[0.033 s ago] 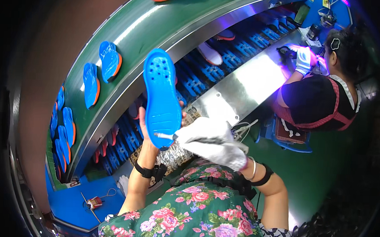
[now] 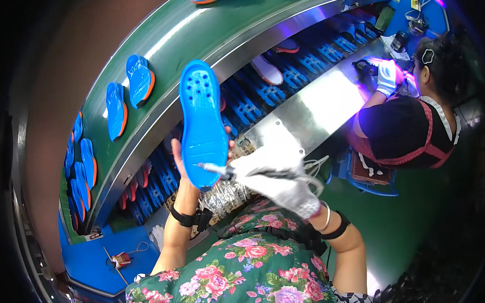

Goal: Applying liquid or glue to blue shoe soles using a brush on an assembly line.

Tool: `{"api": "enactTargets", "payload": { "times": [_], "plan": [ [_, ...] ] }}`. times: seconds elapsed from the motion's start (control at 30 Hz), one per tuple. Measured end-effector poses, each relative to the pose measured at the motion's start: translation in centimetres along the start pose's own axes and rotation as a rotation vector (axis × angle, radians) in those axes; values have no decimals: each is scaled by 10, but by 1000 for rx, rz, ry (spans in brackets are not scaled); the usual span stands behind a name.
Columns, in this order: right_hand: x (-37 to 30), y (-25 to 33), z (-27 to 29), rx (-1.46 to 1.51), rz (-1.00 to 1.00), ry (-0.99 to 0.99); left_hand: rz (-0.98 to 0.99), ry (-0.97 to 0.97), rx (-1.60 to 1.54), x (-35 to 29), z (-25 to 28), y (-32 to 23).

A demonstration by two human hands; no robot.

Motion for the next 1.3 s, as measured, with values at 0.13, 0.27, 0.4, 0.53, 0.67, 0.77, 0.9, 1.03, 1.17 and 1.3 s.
{"api": "enactTargets", "payload": {
  "times": [0.13,0.27,0.4,0.53,0.67,0.77,0.9,1.03,1.17,1.3],
  "plan": [
    [-22,-28,65,211,-331,-409,-150,126,321,19,-38,-48],
    [-52,-66,59,151,-412,-433,-228,212,116,48,-51,-129],
    [-64,-101,54,114,-443,-370,-431,-77,-222,78,-16,-182],
    [-74,-113,57,-8,-447,-297,-451,-111,-454,77,4,-207],
    [-77,-107,51,35,-486,-205,-498,-186,-254,78,4,-226],
    [-90,-131,39,285,-502,-304,-755,-1,-125,62,-11,-210],
    [-92,-133,63,215,-424,-322,-543,-255,-183,121,-24,-127],
    [-81,-117,80,220,-368,-303,-457,-425,560,212,-72,-136],
    [-97,-113,101,359,-435,-395,-461,-592,1117,338,-73,-162],
    [-106,-99,104,446,-451,-410,-669,-911,1750,398,-47,-259]
  ]
}}
Point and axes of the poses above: each hand's wrist, its own x-axis towards the middle knuckle, its own z-axis out of the back of the hand, y = z × x, the point moved 9 cm from there along x, towards the middle knuckle, and after that the axes turned 10 degrees about z, right-handed, at the moved point
